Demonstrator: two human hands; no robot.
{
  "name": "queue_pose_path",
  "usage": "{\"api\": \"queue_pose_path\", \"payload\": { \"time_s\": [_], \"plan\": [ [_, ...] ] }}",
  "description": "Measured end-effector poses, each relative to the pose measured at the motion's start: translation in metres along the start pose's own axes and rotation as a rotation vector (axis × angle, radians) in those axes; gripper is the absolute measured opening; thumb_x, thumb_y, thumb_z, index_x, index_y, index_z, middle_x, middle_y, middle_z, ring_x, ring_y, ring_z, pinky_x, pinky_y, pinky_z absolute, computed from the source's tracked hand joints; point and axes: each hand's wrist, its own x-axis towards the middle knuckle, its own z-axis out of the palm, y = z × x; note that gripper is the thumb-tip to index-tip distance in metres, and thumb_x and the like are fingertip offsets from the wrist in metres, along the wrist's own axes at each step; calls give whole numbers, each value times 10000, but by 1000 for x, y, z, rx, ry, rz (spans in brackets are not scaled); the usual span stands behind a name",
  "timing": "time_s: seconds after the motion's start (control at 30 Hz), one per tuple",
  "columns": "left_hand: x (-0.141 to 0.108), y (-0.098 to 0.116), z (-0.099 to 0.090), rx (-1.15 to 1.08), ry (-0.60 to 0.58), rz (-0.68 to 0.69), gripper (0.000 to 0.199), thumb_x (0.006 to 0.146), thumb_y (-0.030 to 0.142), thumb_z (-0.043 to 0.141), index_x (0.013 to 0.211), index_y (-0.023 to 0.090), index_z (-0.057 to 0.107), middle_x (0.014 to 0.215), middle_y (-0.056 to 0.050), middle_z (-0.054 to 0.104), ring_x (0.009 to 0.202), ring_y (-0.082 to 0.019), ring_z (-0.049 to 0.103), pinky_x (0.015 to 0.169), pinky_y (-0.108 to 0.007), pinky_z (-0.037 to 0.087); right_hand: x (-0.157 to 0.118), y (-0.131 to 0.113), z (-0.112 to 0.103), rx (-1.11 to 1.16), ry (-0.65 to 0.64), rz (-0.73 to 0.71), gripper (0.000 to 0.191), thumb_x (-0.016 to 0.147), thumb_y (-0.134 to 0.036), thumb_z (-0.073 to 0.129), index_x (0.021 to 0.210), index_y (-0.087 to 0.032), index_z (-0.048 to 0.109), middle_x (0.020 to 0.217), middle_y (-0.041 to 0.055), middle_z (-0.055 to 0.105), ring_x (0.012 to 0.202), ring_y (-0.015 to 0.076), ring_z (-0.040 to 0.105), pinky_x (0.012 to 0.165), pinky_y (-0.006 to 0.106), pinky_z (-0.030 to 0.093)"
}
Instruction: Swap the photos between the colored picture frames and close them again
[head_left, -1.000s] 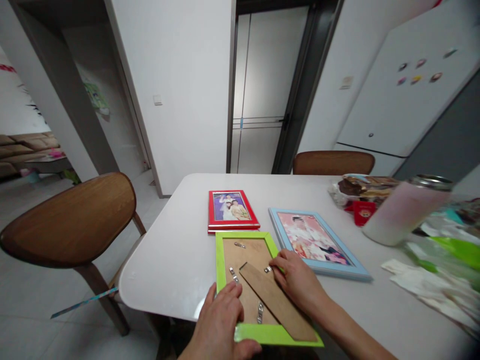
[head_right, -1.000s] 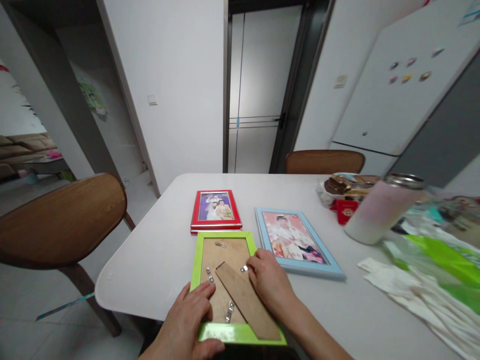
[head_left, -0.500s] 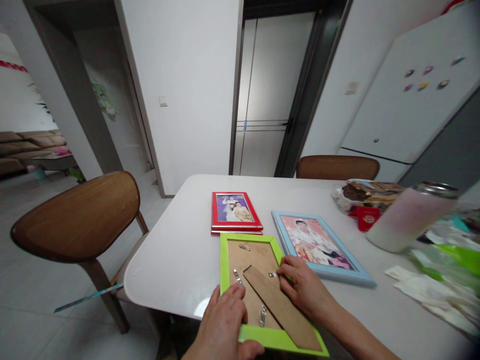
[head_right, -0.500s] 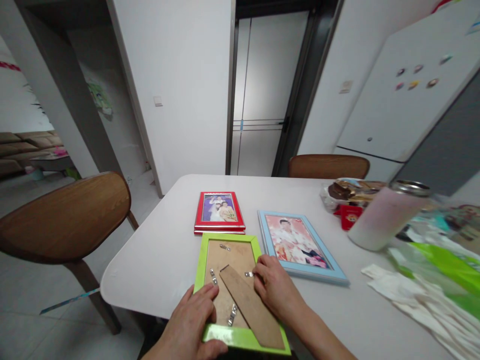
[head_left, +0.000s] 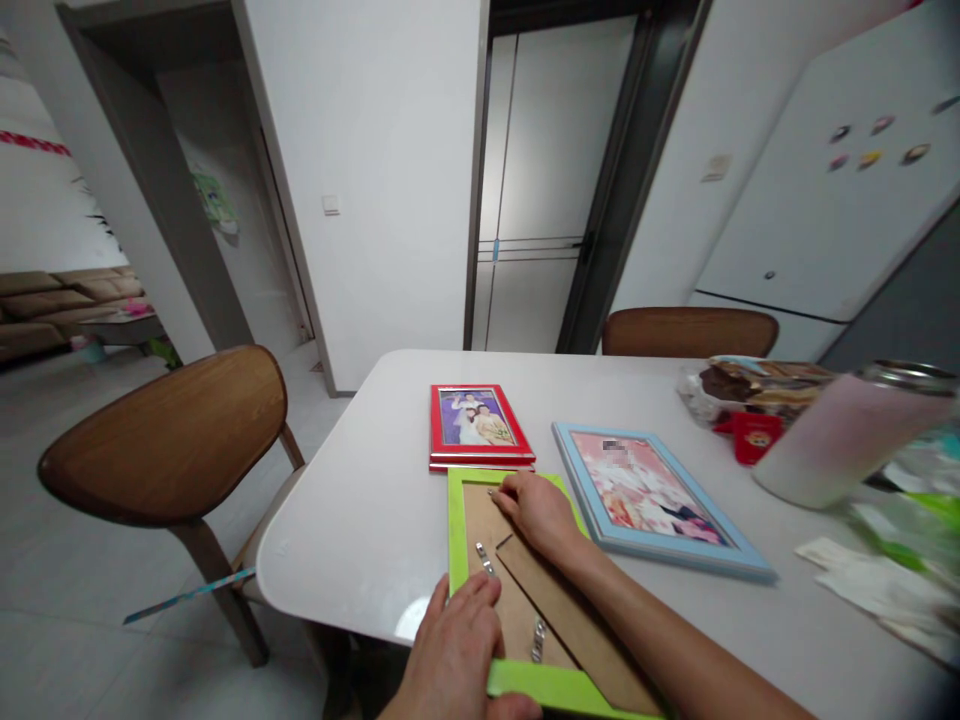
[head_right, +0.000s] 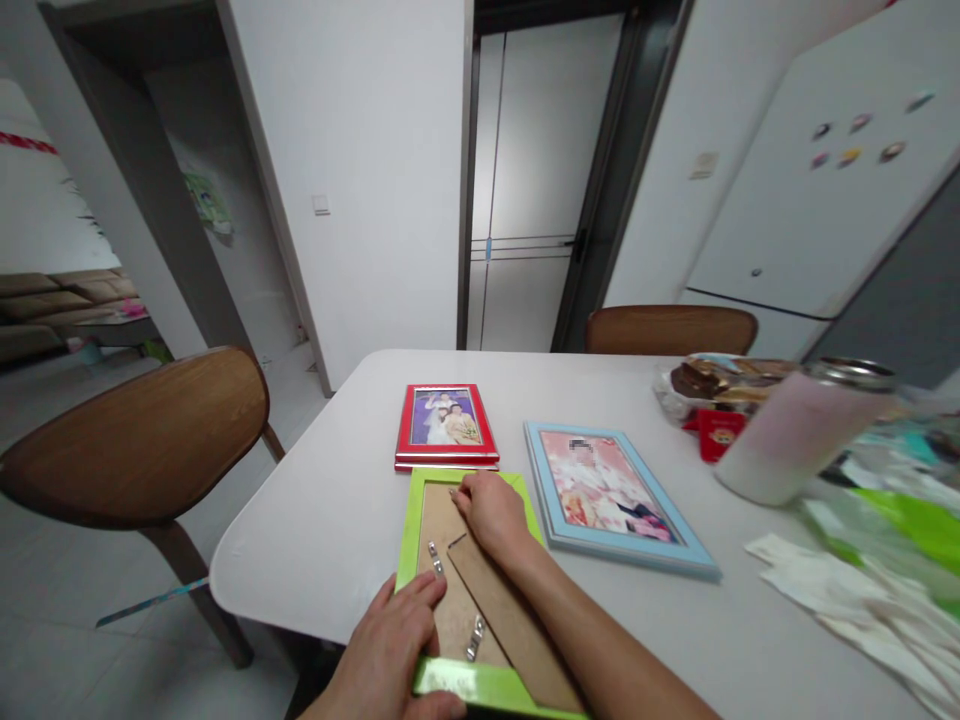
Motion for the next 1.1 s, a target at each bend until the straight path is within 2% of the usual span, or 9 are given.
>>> {"api": "queue_pose_path", "payload": {
  "time_s": [0.17, 0.33, 0.57, 0.7, 0.9, 1.0, 1.1],
  "plan": [
    [1, -2, 4, 5, 20, 5, 387, 554, 388, 688, 835, 176, 528, 1280, -101, 380, 1189, -242, 306, 982, -484, 192, 12, 3, 7, -13, 6, 85, 176, 708, -322, 491, 649, -190, 591, 680, 47, 643, 638, 166, 557, 506, 240, 281],
    [2, 1, 0, 9, 11, -7, 381, 538, 350, 701, 830, 175, 529, 1272, -103, 391, 1180, -247, 321, 974, -494, 207, 13, 3, 8, -8, 0, 129, 162, 699, -327, 499, 657, -202, 594, 679, 35, 642, 623, 160, 557, 481, 231, 266],
    [-1, 5, -2, -12, 46, -26, 373, 549, 338, 701, 837, 175, 529, 1265, -90, 405, 1177, -235, 330, 985, -472, 207, 14, 0, 8, 2, 30, 123, 180, 728, -284, 456, 732, -159, 586, 717, 76, 631, 644, 175, 553, 503, 249, 283],
    [-3, 3, 1, -29, 63, -16, 385, 545, 355, 709, 840, 183, 530, 1262, -79, 413, 1168, -232, 344, 982, -459, 224, 0, -6, 1, 51, 27, 31, 198, 750, -300, 444, 749, -165, 589, 738, 49, 627, 661, 144, 540, 560, 235, 328],
    [-3, 0, 6, -47, 108, 16, 385, 527, 344, 732, 813, 185, 530, 1219, -77, 464, 1136, -237, 385, 969, -458, 246, -41, -15, -2, 173, -48, -270, 207, 757, -238, 454, 668, -197, 636, 705, 22, 604, 730, 143, 505, 676, 252, 345],
    [-3, -1, 5, -49, 113, 17, 361, 533, 325, 732, 799, 186, 531, 1202, -84, 480, 1123, -239, 399, 964, -465, 244, -49, -20, -1, 187, -33, -293, 184, 751, -241, 479, 712, -207, 656, 714, 27, 600, 752, 152, 493, 681, 267, 340],
    [-2, 0, 3, -51, 106, 24, 370, 534, 322, 732, 809, 177, 532, 1196, -91, 482, 1121, -240, 399, 970, -458, 238, -50, -26, -1, 191, -70, -328, 163, 743, -221, 497, 713, -214, 657, 722, 23, 601, 749, 148, 488, 673, 269, 337]
  ]
}}
